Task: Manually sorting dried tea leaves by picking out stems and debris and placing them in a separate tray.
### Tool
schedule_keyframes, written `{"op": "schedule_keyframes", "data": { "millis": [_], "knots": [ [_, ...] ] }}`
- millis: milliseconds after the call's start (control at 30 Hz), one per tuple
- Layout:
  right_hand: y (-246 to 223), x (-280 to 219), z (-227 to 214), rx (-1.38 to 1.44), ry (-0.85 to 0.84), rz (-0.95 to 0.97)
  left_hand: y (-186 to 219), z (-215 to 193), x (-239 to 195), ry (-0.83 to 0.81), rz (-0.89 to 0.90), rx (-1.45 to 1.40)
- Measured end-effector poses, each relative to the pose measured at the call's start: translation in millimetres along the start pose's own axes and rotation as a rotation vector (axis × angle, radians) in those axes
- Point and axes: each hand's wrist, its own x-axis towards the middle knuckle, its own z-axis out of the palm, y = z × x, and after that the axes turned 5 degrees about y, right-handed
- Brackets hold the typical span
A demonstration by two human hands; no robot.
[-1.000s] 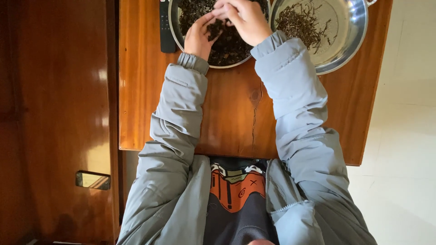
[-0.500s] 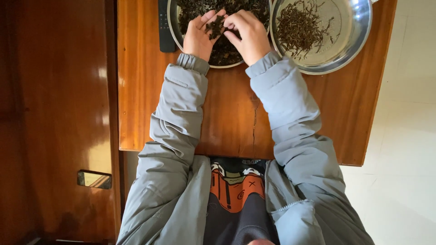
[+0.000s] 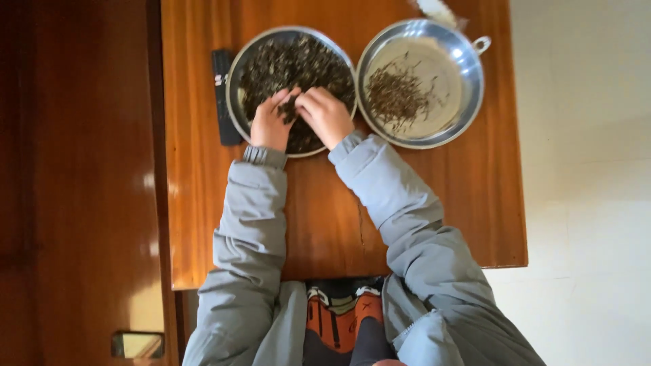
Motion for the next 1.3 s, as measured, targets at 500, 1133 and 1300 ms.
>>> {"op": "schedule_keyframes", "data": {
  "millis": [500, 1133, 1300],
  "knots": [
    [-7.5, 9.6, -17.6, -0.055, -0.034, -0.138, -7.5, -7.9, 8.4, 0.015, -0.005, 0.072],
    [-21.4, 8.1, -29.3, 0.153, 0.011, -0.031, -19.9, -7.5, 3.8, -0.179, 0.315, 0.192],
    [-21.3, -7.7, -26.5, 0.214, 0.087, -0.056, -16.8, -2.8, 0.6, -0.200, 0.300, 0.184]
  ]
}}
